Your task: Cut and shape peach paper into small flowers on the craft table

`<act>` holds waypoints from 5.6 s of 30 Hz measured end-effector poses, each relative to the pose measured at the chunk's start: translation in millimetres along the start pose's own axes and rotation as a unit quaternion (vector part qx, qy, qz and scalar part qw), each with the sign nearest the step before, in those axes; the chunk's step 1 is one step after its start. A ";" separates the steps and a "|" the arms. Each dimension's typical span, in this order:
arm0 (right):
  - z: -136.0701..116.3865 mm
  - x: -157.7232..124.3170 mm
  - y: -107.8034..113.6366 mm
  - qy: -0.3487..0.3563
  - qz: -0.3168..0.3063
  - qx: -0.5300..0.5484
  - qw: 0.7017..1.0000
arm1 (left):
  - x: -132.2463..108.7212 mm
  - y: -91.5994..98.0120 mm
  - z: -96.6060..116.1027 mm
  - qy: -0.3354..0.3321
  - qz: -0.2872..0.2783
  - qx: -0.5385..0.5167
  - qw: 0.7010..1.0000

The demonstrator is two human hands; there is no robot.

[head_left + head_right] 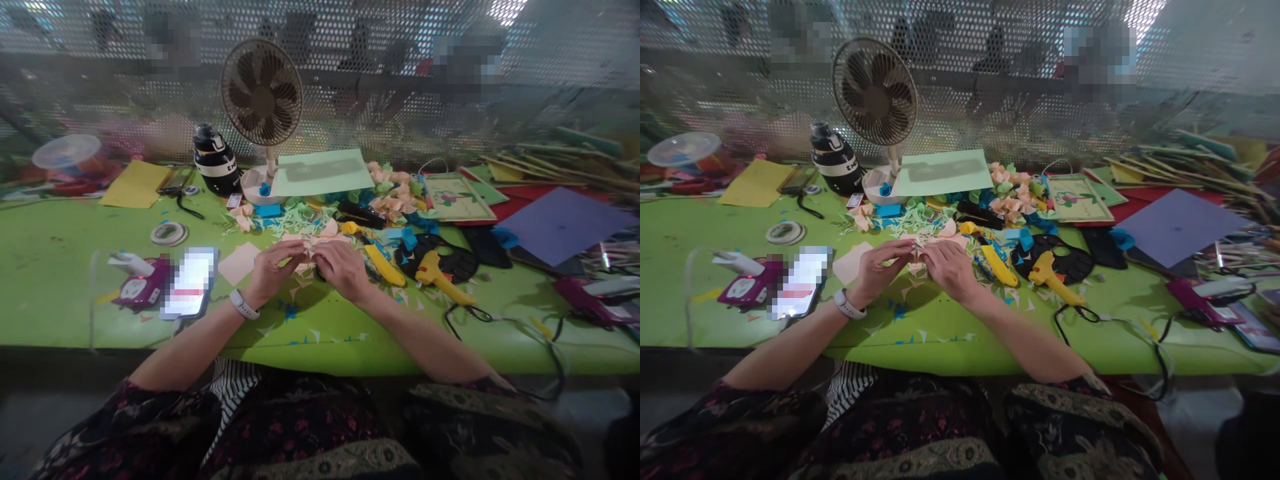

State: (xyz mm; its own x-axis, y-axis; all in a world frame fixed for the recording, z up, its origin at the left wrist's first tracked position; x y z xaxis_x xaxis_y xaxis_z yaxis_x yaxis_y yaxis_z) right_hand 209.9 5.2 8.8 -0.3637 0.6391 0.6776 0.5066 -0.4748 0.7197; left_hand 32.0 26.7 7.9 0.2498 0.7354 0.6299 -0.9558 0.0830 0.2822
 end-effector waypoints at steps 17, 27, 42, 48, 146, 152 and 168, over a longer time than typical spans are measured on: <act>13.6 1.0 3.4 -0.053 0.035 0.084 0.994 | 4.7 5.0 -2.2 0.177 0.016 -0.210 0.961; 13.1 0.4 2.6 -0.058 0.040 0.088 0.994 | 3.1 -0.5 -4.3 0.221 -0.002 -0.261 0.940; 12.9 0.0 2.7 -0.038 0.041 0.063 0.996 | 3.4 0.1 -5.0 0.225 -0.001 -0.263 0.938; 10.5 1.8 5.4 -0.016 0.041 0.041 0.998 | 2.7 1.7 -7.4 0.226 -0.008 -0.246 0.943; 23.8 7.4 -2.4 -0.318 -0.071 0.415 0.850 | 2.6 4.4 -8.1 0.131 -0.066 -0.019 0.989; 21.1 3.7 -10.2 -0.304 -0.152 0.443 0.830 | 2.3 8.0 -5.6 0.009 -0.126 0.110 0.986; 15.2 1.3 -16.6 -0.309 -0.197 0.504 0.782 | -4.8 1.7 4.3 -0.207 -0.112 0.277 0.932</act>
State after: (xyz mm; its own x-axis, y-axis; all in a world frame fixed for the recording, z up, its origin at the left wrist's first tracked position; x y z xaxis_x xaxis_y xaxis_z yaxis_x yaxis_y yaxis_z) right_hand 212.8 23.1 -4.6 -0.3576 0.9338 0.0064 0.9223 0.3521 0.1596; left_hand 29.8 20.4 8.5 0.5811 0.4087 0.7038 -0.6750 -0.2411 0.6974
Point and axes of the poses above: each hand's wrist, its own x-axis towards the middle knuckle, its own y-axis out of the back of the hand, z = x × y, the point moved 3 cm from there along x, towards the middle knuckle, and after that the axes turned 3 degrees about -x, right-handed, at the moved point
